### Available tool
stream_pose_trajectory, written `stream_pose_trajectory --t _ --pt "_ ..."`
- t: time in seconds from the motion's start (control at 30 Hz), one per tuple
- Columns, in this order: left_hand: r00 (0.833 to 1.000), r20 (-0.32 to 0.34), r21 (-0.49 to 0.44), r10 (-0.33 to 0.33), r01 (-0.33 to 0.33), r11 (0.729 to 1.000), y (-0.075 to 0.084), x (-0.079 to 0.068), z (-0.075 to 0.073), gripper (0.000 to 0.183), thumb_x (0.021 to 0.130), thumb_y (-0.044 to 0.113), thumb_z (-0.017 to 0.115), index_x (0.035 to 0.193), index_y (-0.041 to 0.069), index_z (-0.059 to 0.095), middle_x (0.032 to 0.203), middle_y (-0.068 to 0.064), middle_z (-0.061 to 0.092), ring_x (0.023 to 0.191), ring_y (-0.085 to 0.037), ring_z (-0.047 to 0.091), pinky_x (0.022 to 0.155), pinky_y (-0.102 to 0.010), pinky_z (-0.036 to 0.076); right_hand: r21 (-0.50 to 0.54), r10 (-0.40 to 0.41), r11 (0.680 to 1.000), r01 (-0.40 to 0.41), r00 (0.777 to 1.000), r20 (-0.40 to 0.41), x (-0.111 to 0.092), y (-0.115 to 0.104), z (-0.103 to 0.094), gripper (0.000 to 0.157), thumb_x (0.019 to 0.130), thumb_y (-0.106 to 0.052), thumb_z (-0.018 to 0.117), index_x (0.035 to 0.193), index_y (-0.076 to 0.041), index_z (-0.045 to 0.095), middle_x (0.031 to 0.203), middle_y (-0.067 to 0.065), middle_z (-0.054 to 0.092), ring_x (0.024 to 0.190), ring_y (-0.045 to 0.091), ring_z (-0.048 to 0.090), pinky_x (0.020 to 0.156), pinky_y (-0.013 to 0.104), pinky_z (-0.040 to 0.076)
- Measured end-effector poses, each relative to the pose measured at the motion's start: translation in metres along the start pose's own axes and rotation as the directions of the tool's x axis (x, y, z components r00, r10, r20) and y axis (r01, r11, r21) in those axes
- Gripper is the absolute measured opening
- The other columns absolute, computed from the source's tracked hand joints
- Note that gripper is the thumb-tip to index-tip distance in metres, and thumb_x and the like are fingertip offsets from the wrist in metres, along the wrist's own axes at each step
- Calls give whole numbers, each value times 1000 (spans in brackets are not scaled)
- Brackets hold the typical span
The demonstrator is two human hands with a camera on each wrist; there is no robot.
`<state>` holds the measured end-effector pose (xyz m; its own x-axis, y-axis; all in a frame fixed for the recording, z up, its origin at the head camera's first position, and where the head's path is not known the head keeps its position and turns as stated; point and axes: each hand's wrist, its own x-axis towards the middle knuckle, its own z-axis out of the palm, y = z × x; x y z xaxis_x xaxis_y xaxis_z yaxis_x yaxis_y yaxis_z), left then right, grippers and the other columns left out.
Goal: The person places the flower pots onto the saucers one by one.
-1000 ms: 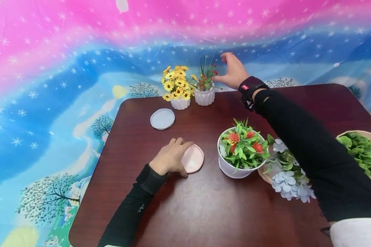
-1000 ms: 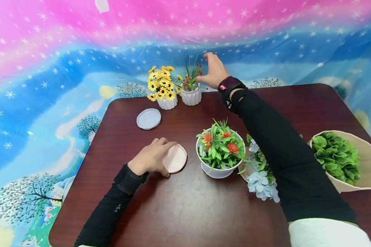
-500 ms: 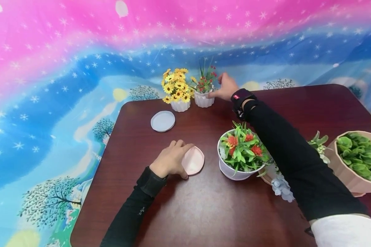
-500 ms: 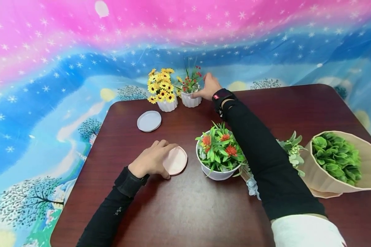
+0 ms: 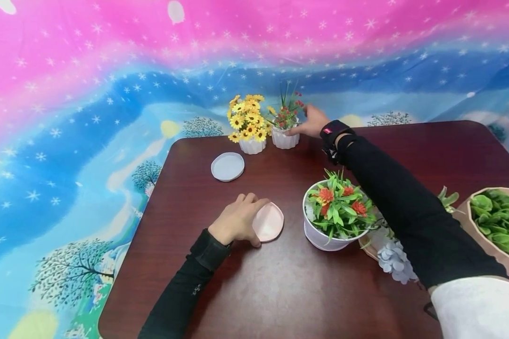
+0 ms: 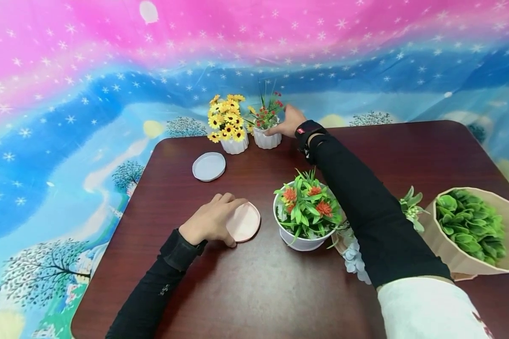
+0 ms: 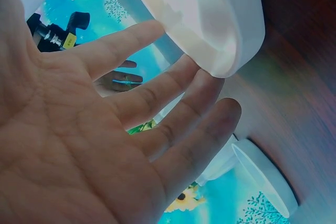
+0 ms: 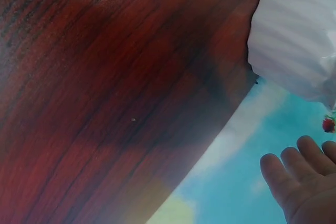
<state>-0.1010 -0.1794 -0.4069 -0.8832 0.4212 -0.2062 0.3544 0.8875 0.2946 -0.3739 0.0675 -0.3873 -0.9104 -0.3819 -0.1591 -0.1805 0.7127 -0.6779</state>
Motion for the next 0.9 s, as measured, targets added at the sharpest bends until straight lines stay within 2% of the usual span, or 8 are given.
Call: stream_pose_trajectory --t 0.17,0.37,0.7,0.9 --pt "1000 16 4 -8 8 1000 1 1 0 108 59 30 108 153 15 57 133 -11 59 122 -32 51 91 -51 59 14 -19 1000 19 1000 -4 7 6 5 113 87 -47 85 162 9 23 161 32 36 147 48 38 119 59 36" --pt "999 24 -1 -23 23 1000 1 2 1 109 59 30 108 154 16 57 133 -10 59 121 -31 52 91 -50 59 36 -51 998 50 998 23 16 8 13 118 87 -47 86 167 6 16 168 31 30 154 47 32 124 57 31" --pt "999 28 7 -21 20 1000 4 2 2 108 59 31 108 154 16 57 134 -9 59 121 -30 52 91 -49 58 14 -4 1000 4 999 40 19 4 23 118 90 -43 83 167 9 11 171 32 20 158 48 22 126 56 26" --pt "999 20 13 -29 29 999 3 -1 0 108 58 31 108 153 18 58 133 -8 60 121 -29 52 91 -48 58 -6 0 1000 0 1000 27 20 -1 24 113 93 -43 82 167 7 14 172 31 21 158 48 22 125 57 27"
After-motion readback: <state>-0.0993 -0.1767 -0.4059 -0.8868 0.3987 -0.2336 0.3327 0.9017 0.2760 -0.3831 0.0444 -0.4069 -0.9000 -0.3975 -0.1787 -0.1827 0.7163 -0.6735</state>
